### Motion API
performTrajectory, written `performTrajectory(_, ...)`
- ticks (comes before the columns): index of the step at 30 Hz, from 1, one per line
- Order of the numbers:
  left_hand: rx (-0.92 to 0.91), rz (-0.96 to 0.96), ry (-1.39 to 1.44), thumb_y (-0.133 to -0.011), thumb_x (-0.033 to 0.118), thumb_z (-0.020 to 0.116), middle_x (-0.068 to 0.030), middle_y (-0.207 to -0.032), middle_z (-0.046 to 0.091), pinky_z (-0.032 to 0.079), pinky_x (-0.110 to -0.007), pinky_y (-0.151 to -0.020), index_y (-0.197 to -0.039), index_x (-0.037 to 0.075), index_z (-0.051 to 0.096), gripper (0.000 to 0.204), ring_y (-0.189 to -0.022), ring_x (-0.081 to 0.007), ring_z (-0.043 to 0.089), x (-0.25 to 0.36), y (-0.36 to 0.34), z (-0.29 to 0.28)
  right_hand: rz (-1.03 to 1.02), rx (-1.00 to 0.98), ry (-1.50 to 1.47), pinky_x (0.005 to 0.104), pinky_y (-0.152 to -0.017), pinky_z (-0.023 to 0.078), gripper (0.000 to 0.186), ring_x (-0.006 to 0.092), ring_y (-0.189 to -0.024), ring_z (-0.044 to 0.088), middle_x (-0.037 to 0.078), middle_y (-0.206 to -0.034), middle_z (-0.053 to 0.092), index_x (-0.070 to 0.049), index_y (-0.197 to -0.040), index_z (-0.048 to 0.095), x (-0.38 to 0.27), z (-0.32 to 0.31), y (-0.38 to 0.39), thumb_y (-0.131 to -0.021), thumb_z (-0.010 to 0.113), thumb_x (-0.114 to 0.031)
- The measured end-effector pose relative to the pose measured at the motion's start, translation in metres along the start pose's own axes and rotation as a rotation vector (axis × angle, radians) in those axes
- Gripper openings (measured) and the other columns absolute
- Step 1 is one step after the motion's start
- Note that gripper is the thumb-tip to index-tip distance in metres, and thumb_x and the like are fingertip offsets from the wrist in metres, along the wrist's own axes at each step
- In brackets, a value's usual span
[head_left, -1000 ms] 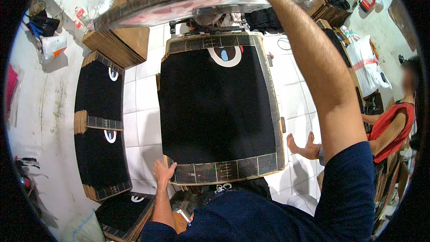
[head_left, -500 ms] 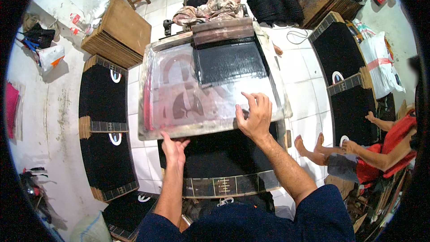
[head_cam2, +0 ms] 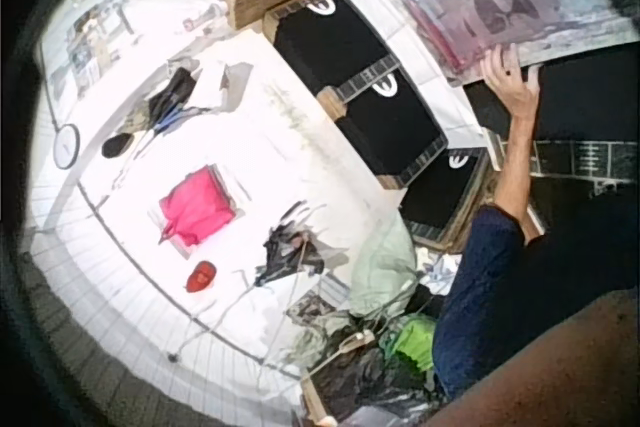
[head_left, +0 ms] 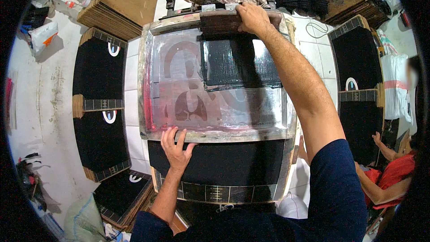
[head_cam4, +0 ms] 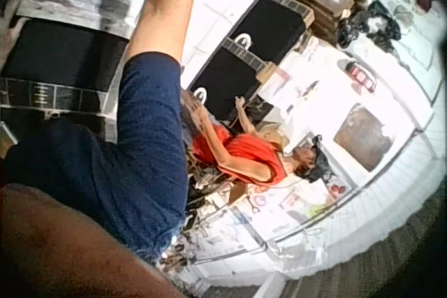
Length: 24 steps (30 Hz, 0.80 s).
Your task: The person performs screen printing on black fabric pieces using a squeegee and a screen frame. They repeatedly align the screen, pull the squeegee across to transfer ink, lift the screen, and stack the printed items.
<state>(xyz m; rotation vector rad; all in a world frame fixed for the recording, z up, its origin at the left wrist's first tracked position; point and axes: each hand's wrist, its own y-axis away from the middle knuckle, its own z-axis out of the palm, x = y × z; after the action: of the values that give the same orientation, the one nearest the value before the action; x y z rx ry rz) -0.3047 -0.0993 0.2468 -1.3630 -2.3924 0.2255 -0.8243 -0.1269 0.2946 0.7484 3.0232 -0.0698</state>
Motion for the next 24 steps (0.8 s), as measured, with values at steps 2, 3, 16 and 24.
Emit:
performTrajectory(2, 0.043, 0.059, 0.077, -0.07, 0.018, 0.083, -0.0122, -0.127, 0.058, 0.037, -0.06, -0.113, -0.127, 0.01, 0.065, 0.061, -0.125, -0.0352, 0.055, -0.01, 0.002, 0.017, -0.016, -0.01, -0.024, 0.0468, -0.091, 0.055, 0.053, 0.0337, -0.108, 0.07, 0.015, -0.111, 0.073, -0.01, -0.121, 0.065, -0.002, -0.007, 0.004, -0.074, 0.085, -0.02)
performTrajectory(3, 0.044, 0.053, 0.114, -0.069, 0.017, 0.081, -0.0122, -0.128, 0.058, 0.036, -0.06, -0.114, -0.126, 0.01, 0.065, 0.059, -0.127, -0.035, 0.054, -0.014, 0.004, 0.024, -0.009, 0.042, -0.049, 0.0468, -0.089, 0.056, 0.045, 0.0336, -0.103, 0.071, 0.014, -0.104, 0.074, -0.011, -0.113, 0.068, -0.005, -0.011, 0.012, -0.071, 0.085, -0.018)
performTrajectory(16, 0.021, 0.063, 0.133, -0.071, 0.019, 0.082, -0.0077, -0.132, 0.06, 0.034, -0.061, -0.116, -0.13, 0.012, 0.062, 0.063, -0.131, -0.0335, 0.051, -0.021, 0.014, 0.034, 0.047, 0.065, -0.141, 0.0472, -0.079, 0.048, 0.033, 0.033, -0.096, 0.068, 0.009, -0.094, 0.072, -0.009, -0.102, 0.067, -0.075, -0.014, 0.157, -0.075, 0.086, -0.015)
performTrajectory(24, -0.017, 0.05, 0.144, -0.069, 0.017, 0.082, -0.0072, -0.131, 0.061, 0.034, -0.061, -0.116, -0.128, 0.012, 0.063, 0.062, -0.13, -0.0328, 0.052, -0.021, 0.015, 0.031, 0.029, -0.144, -0.199, 0.0466, -0.078, 0.049, 0.038, 0.0317, -0.095, 0.071, 0.008, -0.094, 0.074, -0.01, -0.104, 0.069, -0.077, -0.02, 0.168, -0.072, 0.088, -0.016)
